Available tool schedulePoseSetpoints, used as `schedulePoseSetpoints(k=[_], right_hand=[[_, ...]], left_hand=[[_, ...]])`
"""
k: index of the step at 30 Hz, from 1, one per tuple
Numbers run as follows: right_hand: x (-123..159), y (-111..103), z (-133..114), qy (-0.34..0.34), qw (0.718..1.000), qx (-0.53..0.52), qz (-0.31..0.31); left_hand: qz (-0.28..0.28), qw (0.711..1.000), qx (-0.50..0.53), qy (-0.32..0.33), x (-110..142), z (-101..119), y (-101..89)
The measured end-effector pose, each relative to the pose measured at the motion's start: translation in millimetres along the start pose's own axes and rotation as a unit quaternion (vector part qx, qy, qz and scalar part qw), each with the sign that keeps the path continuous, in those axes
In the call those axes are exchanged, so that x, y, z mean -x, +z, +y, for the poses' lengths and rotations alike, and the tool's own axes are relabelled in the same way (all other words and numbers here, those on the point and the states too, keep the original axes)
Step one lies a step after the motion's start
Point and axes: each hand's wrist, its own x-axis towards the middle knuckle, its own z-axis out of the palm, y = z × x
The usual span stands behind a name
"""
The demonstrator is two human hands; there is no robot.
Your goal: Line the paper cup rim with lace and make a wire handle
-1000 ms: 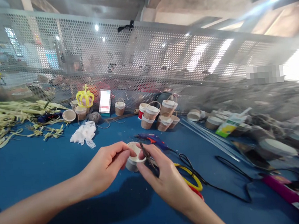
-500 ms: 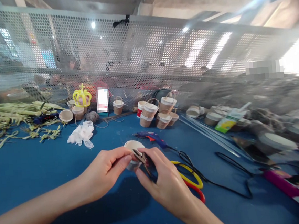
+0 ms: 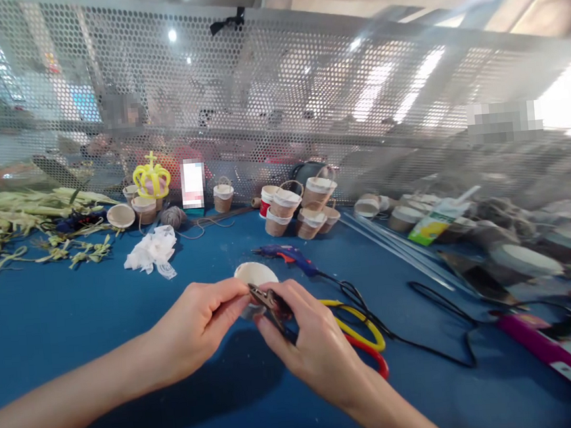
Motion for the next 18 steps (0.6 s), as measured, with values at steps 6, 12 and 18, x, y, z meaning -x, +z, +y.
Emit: schedulePoseSetpoints(k=[6, 12, 18], right_hand=[[-0.7, -2.4, -4.1, -0.003, 1.0, 0.004, 0.012], [-0.1, -0.5, -2.4, -0.005, 1.0, -0.009, 0.009], [0.6, 1.1, -0.5, -0.015, 0.999, -0.022, 0.027]], left_hand=[[-0.002, 1.0, -0.007, 0.001, -0.1, 1.1, -0.8], [-0.004, 1.0, -0.004, -0.009, 0.4, 2.2, -1.3], [-0.004, 1.0, 0.009, -0.004, 0.8, 2.0, -1.6]])
